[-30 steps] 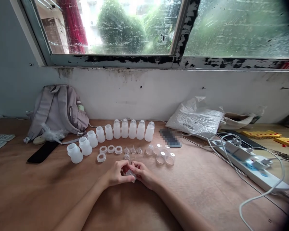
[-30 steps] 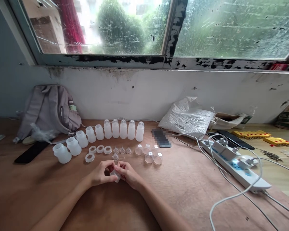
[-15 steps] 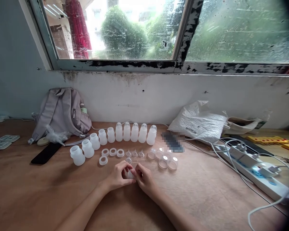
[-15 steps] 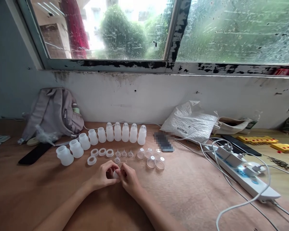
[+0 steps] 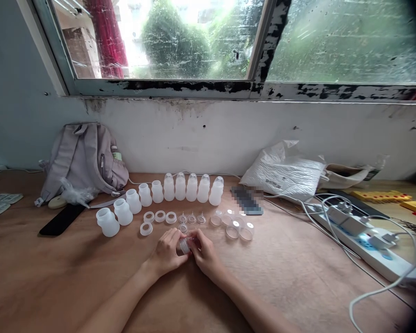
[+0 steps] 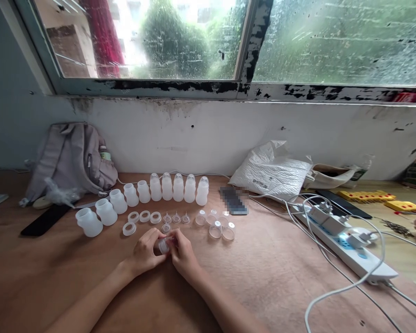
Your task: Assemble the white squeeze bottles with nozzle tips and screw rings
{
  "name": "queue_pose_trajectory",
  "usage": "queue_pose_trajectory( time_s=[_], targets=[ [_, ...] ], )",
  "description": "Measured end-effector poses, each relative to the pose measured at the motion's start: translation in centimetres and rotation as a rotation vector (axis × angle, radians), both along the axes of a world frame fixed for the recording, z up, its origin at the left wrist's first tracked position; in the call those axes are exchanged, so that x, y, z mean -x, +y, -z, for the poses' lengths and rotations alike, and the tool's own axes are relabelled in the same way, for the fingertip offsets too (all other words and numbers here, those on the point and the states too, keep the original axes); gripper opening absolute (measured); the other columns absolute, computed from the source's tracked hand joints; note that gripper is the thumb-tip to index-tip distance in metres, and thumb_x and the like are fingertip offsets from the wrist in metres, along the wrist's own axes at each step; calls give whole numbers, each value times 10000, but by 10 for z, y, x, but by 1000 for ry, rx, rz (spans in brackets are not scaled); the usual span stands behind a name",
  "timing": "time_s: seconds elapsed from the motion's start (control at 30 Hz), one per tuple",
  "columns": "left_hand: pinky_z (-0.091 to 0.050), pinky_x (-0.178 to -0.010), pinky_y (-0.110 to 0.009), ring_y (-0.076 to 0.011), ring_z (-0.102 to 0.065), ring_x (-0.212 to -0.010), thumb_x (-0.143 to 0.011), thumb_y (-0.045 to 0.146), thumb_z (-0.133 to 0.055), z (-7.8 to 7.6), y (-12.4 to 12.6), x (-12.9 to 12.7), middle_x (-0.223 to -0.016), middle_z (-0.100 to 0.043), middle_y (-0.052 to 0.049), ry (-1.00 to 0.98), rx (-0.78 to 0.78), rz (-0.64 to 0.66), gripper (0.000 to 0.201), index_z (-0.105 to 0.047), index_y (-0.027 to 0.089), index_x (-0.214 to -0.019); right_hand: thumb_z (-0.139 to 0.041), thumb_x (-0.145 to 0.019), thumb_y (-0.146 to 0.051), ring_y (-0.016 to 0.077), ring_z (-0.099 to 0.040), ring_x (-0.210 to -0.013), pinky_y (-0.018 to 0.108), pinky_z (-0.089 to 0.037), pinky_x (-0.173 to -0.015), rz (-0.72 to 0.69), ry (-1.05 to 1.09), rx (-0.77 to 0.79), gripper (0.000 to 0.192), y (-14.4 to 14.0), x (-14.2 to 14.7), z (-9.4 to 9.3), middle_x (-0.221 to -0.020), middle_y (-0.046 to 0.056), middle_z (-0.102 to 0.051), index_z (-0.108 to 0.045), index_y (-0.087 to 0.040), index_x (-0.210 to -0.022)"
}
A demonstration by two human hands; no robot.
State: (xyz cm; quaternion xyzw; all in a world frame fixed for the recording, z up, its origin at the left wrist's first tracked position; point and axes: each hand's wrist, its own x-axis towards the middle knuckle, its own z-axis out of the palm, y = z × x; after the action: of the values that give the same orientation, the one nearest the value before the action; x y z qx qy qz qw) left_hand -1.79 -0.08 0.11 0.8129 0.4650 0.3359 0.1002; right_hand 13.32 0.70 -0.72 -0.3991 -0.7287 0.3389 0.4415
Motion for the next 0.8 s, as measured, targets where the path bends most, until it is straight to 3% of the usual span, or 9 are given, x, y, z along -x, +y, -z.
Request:
queue_pose_trajectory(
  time_s=[0.23, 0.37, 0.53, 0.8],
  targets=[
    [-420, -713, -329, -208, -532, -792, -640, 229, -589, -2, 4, 10, -834, -571, -52, 56, 9, 62, 257, -513, 181, -880, -440, -797, -203, 118, -478, -604, 233, -409, -562, -77, 58, 87, 139, -2, 0, 0, -711, -4, -491, -426, -202, -935],
    [-396, -815, -362, -225, -527, -898, -675, 253, -588, -8, 8, 21, -951, -594, -70, 84, 9, 105, 337, -520, 186, -998, -467, -755, -169, 117, -497, -632, 246, -434, -590, -29, 48, 66, 161, 0, -1, 0, -793, 14, -514, -427, -201, -908],
    [-309, -935, -414, -229, -499, -1002, -712, 272, -562, -11, 18, 41, -1051, -585, -62, 154, -20, 5, 445, -473, 223, -1145, -480, -739, -181, 169, -534, -786, 304, -455, -703, 113, -18, -47, 169, 8, -9, 5, -875, 57, -543, -445, -198, -904],
    [-150, -1004, -473, -237, -423, -1082, -706, 352, -567, -9, 25, 58, -1097, -532, -35, 244, -58, -177, 297, -562, 262, -989, -472, -746, -198, 169, -526, -720, 311, -451, -667, 193, -254, -132, 185, 30, -21, 16, -866, 64, -539, -461, -190, -931]
  ],
)
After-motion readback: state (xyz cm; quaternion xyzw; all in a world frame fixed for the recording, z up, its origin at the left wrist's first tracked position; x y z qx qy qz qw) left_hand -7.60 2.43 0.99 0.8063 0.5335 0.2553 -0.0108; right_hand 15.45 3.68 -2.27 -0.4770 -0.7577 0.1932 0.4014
